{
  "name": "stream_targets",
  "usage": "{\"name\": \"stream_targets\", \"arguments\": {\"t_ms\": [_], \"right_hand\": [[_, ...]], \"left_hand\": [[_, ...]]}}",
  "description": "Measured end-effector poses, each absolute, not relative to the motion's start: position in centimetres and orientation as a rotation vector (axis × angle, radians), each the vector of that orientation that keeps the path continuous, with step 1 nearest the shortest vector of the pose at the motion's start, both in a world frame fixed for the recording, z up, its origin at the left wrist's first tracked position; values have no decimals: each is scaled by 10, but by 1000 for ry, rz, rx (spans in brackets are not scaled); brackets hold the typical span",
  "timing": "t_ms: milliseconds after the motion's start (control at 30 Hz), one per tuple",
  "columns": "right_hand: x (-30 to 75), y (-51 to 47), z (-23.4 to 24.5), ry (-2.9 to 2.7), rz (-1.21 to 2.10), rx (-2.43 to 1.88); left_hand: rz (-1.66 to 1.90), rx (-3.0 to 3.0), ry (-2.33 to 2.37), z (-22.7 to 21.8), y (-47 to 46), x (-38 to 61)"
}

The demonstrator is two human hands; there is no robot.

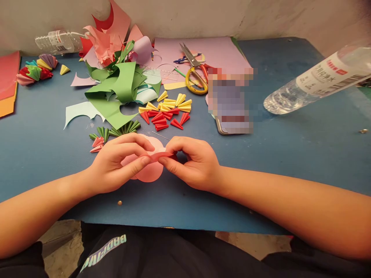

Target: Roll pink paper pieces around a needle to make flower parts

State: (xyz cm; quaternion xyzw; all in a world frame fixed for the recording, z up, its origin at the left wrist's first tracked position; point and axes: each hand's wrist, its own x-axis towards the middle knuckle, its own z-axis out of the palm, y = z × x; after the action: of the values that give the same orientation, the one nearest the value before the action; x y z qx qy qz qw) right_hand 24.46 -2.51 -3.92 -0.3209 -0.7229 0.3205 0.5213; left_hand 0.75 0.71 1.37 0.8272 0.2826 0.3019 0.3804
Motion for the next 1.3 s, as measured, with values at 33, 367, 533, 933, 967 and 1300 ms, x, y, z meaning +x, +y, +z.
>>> {"name": "stream_targets", "arguments": {"t_ms": [33,367,533,933,967,1300], "right_hand": [[244,-25,-41,-1698,814,-757],[228,-28,-36,-1521,1030,-961],[215,-22,-28,-1580,859,-943],[211,-12,-38,-1538,711,-900],[213,-11,-38,-1558,686,-906],[221,-13,-38,-1693,623,-969]], "left_hand": [[763,2111,692,15,7,9],[918,1628,836,1,-2,8],[900,1532,847,2,0,7],[973,1687,1059,3,8,-1],[962,1700,1054,4,9,-1],[890,1632,923,2,13,-1]]}}
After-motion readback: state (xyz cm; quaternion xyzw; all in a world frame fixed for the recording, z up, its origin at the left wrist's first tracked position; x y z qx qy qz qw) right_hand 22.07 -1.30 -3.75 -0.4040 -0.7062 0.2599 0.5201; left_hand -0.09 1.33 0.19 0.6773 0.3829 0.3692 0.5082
